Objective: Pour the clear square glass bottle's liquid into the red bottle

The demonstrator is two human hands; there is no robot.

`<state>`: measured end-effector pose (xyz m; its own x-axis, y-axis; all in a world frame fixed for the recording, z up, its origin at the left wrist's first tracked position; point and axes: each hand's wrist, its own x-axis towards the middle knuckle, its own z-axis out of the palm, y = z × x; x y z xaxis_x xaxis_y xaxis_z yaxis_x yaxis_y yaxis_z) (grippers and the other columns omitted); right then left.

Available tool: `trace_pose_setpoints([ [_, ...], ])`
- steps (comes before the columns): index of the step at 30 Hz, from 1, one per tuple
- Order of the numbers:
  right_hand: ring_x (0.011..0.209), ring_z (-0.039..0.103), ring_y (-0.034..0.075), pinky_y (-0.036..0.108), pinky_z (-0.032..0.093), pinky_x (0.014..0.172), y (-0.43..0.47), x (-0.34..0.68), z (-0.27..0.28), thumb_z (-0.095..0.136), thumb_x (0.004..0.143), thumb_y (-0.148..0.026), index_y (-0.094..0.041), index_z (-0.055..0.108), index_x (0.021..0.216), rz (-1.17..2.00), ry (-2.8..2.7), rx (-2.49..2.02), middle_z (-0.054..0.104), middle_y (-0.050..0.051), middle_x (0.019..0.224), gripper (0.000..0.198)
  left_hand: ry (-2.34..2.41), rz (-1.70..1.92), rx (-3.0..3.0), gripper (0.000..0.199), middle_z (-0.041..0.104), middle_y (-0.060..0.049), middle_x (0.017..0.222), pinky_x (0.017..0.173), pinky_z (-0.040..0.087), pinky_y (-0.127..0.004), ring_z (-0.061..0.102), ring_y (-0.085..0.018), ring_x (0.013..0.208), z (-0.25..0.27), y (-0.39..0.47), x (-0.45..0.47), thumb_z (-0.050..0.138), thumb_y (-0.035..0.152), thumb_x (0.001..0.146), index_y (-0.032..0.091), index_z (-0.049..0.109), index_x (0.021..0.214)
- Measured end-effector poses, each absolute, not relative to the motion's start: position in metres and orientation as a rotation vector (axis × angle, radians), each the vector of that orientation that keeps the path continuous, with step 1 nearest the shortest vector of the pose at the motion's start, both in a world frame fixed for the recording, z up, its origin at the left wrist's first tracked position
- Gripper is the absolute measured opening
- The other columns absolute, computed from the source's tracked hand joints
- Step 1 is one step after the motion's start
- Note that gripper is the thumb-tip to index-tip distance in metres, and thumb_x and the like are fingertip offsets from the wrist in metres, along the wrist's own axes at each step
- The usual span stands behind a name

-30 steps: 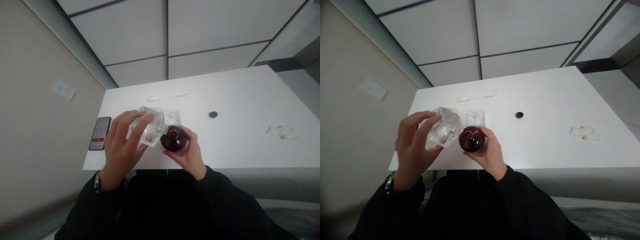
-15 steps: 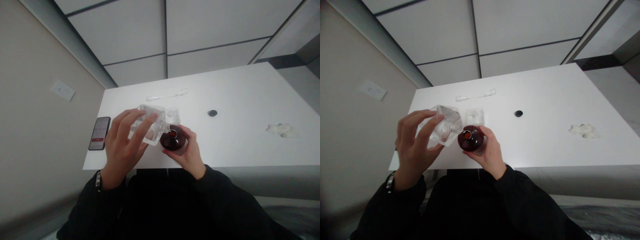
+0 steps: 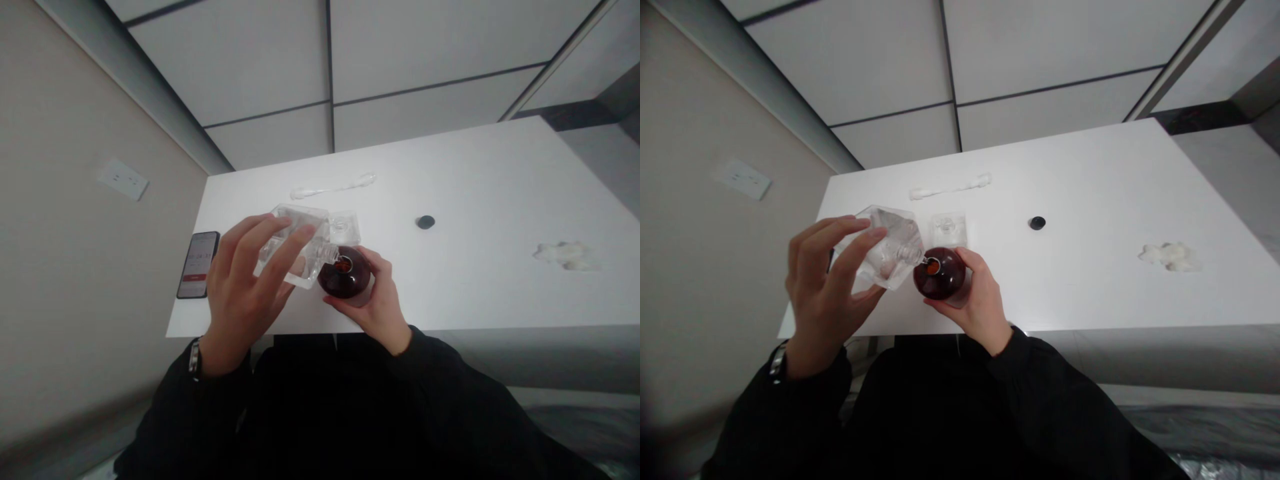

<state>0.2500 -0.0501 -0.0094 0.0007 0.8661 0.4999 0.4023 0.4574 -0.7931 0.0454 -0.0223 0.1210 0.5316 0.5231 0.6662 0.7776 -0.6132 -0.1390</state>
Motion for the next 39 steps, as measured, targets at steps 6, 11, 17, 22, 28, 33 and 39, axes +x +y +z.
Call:
trace_pose_setpoints([
  [6, 0.131, 0.063, 0.033, 0.056, 0.056, 0.108, -0.0501, 0.2508, -0.0097, 0.090, 0.079, -0.047, -0.029, 0.034, 0.152, 0.542, -1.622, -1.151, 0.060, 0.014, 0.141, 0.094, -1.063, -0.796, -2.324, 0.065, 0.069, -0.010, 0.129, 0.102, 0.061, -0.048, 0.068, -0.030, 0.122, 0.1207, -0.0216, 0.0461, 0.074, 0.015, 0.092, 0.029, 0.050, 0.151],
  [11, 0.130, 0.064, 0.033, 0.056, 0.056, 0.107, -0.0504, 0.2506, -0.0099, 0.089, 0.080, -0.047, -0.030, 0.036, 0.151, 0.538, -1.616, -1.146, 0.060, 0.013, 0.140, 0.091, -1.065, -0.788, -2.328, 0.063, 0.069, -0.010, 0.130, 0.104, 0.061, -0.046, 0.068, -0.029, 0.123, 0.1216, -0.0225, 0.0457, 0.074, 0.015, 0.092, 0.028, 0.052, 0.149],
  [17, 0.132, 0.062, 0.034, 0.058, 0.054, 0.111, -0.0500, 0.2508, -0.0117, 0.090, 0.078, -0.047, -0.030, 0.034, 0.152, 0.568, -1.613, -1.156, 0.059, 0.013, 0.142, 0.094, -1.082, -0.774, -2.323, 0.059, 0.069, -0.009, 0.130, 0.103, 0.062, -0.047, 0.068, -0.029, 0.123, 0.1215, -0.0225, 0.0462, 0.073, 0.016, 0.093, 0.029, 0.054, 0.147],
  [22, 0.130, 0.063, 0.032, 0.055, 0.055, 0.109, -0.0495, 0.2506, -0.0104, 0.087, 0.081, -0.048, -0.031, 0.035, 0.152, 0.554, -1.596, -1.124, 0.060, 0.012, 0.141, 0.090, -1.080, -0.789, -2.321, 0.054, 0.068, -0.009, 0.130, 0.104, 0.060, -0.044, 0.066, -0.028, 0.124, 0.1213, -0.0221, 0.0469, 0.074, 0.017, 0.093, 0.028, 0.058, 0.144],
  [28, 0.131, 0.063, 0.033, 0.057, 0.054, 0.110, -0.0503, 0.2506, -0.0107, 0.089, 0.078, -0.045, -0.030, 0.034, 0.152, 0.564, -1.618, -1.158, 0.059, 0.013, 0.142, 0.093, -1.072, -0.814, -2.345, 0.061, 0.068, -0.010, 0.131, 0.104, 0.061, -0.048, 0.067, -0.030, 0.123, 0.1212, -0.0222, 0.0460, 0.074, 0.014, 0.091, 0.029, 0.055, 0.148],
  [33, 0.131, 0.063, 0.033, 0.058, 0.055, 0.109, -0.0500, 0.2513, -0.0123, 0.089, 0.079, -0.045, -0.030, 0.033, 0.153, 0.541, -1.624, -1.154, 0.059, 0.013, 0.142, 0.094, -1.088, -0.795, -2.332, 0.058, 0.069, -0.009, 0.130, 0.103, 0.061, -0.048, 0.068, -0.029, 0.122, 0.1209, -0.0224, 0.0463, 0.073, 0.017, 0.093, 0.030, 0.055, 0.146],
  [39, 0.131, 0.063, 0.032, 0.057, 0.056, 0.108, -0.0492, 0.2514, -0.0106, 0.087, 0.082, -0.047, -0.030, 0.033, 0.153, 0.530, -1.625, -1.126, 0.059, 0.013, 0.141, 0.092, -1.108, -0.832, -2.360, 0.054, 0.067, -0.007, 0.132, 0.104, 0.060, -0.046, 0.066, -0.027, 0.124, 0.1212, -0.0224, 0.0465, 0.073, 0.016, 0.093, 0.032, 0.059, 0.143],
])
